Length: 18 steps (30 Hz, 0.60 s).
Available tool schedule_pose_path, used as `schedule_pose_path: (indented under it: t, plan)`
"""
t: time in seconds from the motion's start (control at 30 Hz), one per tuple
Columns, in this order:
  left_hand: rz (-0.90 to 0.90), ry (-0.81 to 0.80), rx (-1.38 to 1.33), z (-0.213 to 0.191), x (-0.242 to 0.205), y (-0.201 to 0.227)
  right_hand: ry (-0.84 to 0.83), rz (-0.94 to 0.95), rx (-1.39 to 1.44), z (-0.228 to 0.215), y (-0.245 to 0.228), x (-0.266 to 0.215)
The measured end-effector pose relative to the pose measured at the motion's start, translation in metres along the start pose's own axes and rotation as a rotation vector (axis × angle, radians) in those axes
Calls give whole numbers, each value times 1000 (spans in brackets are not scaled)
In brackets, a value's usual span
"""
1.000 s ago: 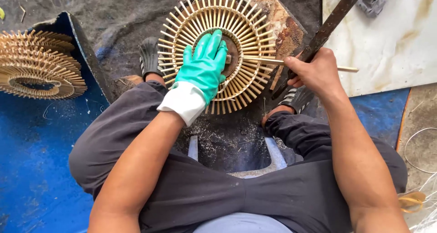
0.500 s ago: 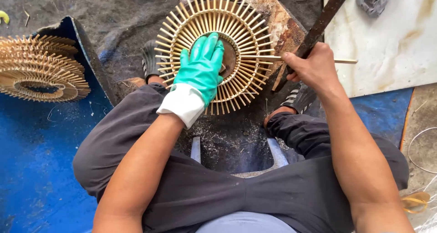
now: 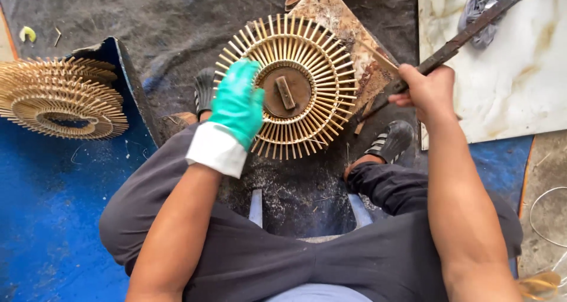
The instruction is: Manufacturing a circular wooden or bamboo structure by trimming spokes and filing surfaces.
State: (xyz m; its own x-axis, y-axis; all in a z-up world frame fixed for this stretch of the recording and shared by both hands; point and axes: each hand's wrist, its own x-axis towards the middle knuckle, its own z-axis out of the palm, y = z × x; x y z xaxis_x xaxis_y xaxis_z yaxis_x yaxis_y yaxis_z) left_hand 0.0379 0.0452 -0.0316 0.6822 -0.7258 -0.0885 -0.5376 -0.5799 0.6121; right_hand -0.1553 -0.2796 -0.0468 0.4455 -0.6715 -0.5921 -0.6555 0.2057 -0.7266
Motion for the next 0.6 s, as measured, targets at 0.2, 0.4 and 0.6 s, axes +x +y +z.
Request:
schedule_pose_path:
  t: [0.2,0.4,0.6]
  plan:
    - [-221,116,-237,-13,-10,-34,30,123,117,37,28,31]
    - [-218,90,-261,-12,-24,-19,-55,104,33,58,24,36]
    - [145,-26,219,-10,-61,32,-91,61,-96,55,-1,11]
